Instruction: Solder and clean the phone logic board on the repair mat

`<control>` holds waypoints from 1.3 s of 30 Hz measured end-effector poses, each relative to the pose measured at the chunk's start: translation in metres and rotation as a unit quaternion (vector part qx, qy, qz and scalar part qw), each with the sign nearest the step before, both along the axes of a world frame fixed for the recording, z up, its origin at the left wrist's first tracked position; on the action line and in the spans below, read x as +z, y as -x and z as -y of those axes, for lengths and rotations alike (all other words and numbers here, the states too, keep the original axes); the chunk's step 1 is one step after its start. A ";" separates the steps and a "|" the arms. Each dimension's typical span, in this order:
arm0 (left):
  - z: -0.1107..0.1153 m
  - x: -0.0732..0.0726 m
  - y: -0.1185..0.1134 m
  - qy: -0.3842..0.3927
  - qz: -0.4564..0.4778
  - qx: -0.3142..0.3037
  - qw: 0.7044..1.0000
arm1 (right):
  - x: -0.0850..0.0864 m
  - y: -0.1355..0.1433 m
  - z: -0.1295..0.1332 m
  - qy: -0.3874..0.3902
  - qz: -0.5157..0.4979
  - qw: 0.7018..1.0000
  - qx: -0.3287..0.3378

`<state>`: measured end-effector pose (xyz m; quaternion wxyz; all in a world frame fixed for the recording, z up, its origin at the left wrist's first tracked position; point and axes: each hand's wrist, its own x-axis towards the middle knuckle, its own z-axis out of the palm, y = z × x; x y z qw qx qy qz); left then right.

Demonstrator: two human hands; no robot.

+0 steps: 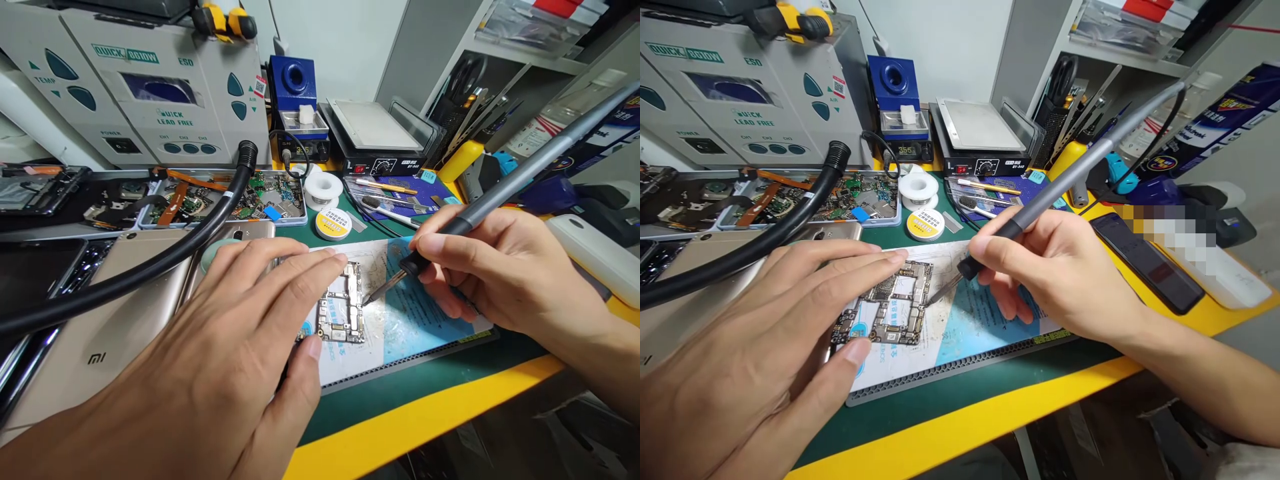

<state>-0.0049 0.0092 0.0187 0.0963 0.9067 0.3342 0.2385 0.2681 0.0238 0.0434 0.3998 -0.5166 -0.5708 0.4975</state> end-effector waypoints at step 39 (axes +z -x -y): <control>0.000 -0.002 -0.001 0.000 0.018 0.001 1.000 | 0.002 0.002 0.002 0.021 -0.015 1.000 -0.013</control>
